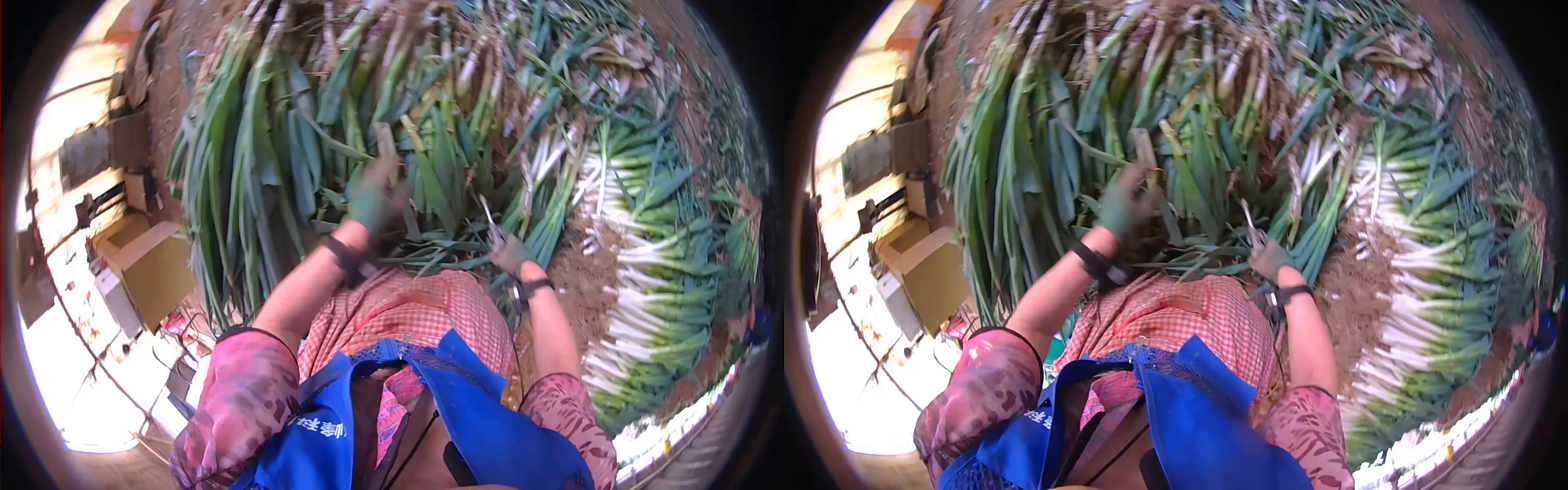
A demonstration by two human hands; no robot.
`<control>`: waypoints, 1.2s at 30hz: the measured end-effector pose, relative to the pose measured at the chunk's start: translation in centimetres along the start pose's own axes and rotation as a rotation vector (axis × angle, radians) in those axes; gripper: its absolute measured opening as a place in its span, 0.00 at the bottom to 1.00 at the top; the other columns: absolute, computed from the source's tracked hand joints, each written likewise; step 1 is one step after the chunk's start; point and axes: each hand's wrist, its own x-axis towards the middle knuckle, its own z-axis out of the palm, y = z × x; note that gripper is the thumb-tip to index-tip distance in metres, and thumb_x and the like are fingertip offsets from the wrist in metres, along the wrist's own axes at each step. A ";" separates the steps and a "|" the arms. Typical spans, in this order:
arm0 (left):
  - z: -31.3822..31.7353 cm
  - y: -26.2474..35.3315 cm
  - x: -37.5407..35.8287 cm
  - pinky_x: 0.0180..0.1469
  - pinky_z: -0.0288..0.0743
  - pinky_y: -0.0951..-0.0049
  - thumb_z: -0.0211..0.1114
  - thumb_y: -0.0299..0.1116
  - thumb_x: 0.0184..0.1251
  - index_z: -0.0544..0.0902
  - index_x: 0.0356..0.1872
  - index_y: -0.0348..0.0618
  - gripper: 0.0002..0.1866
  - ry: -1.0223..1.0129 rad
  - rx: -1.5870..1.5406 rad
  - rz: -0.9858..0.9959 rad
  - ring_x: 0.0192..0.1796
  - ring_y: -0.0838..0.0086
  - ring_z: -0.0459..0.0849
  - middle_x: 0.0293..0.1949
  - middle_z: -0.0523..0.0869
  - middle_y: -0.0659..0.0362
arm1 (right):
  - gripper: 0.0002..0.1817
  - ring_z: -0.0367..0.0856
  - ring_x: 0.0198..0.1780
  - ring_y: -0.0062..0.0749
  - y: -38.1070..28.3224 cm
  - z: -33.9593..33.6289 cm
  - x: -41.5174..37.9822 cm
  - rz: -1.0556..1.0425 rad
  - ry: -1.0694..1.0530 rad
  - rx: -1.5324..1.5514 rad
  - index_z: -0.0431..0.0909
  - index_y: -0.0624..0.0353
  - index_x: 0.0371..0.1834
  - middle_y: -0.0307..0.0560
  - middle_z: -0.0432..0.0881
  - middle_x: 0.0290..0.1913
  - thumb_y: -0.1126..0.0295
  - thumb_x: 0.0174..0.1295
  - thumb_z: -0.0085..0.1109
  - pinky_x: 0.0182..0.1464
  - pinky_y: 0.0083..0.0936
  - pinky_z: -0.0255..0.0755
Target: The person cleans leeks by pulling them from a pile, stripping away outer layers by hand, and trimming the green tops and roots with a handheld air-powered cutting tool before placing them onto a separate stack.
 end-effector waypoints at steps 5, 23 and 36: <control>-22.5 -10.7 8.3 0.77 0.53 0.49 0.71 0.61 0.56 0.65 0.74 0.42 0.50 0.548 1.092 -0.383 0.78 0.51 0.60 0.74 0.66 0.44 | 0.30 0.87 0.39 0.47 -2.3 0.0 -5.3 0.191 0.010 -0.038 0.78 0.71 0.45 0.60 0.85 0.37 0.54 0.49 0.73 0.43 0.38 0.80; -15.1 -7.3 1.7 0.64 0.74 0.58 0.77 0.51 0.53 0.59 0.71 0.41 0.50 -0.001 0.772 -0.599 0.64 0.54 0.77 0.62 0.75 0.48 | 0.24 0.83 0.30 0.41 -24.3 9.6 2.1 -0.206 -0.006 0.226 0.74 0.61 0.35 0.47 0.81 0.29 0.52 0.55 0.73 0.37 0.32 0.77; -7.8 -7.2 -3.0 0.64 0.72 0.56 0.77 0.46 0.53 0.58 0.74 0.40 0.51 0.093 0.678 -0.126 0.64 0.52 0.74 0.63 0.73 0.48 | 0.16 0.83 0.26 0.21 -29.9 9.9 -2.2 0.012 -0.275 0.794 0.80 0.59 0.46 0.40 0.84 0.32 0.58 0.66 0.66 0.24 0.18 0.72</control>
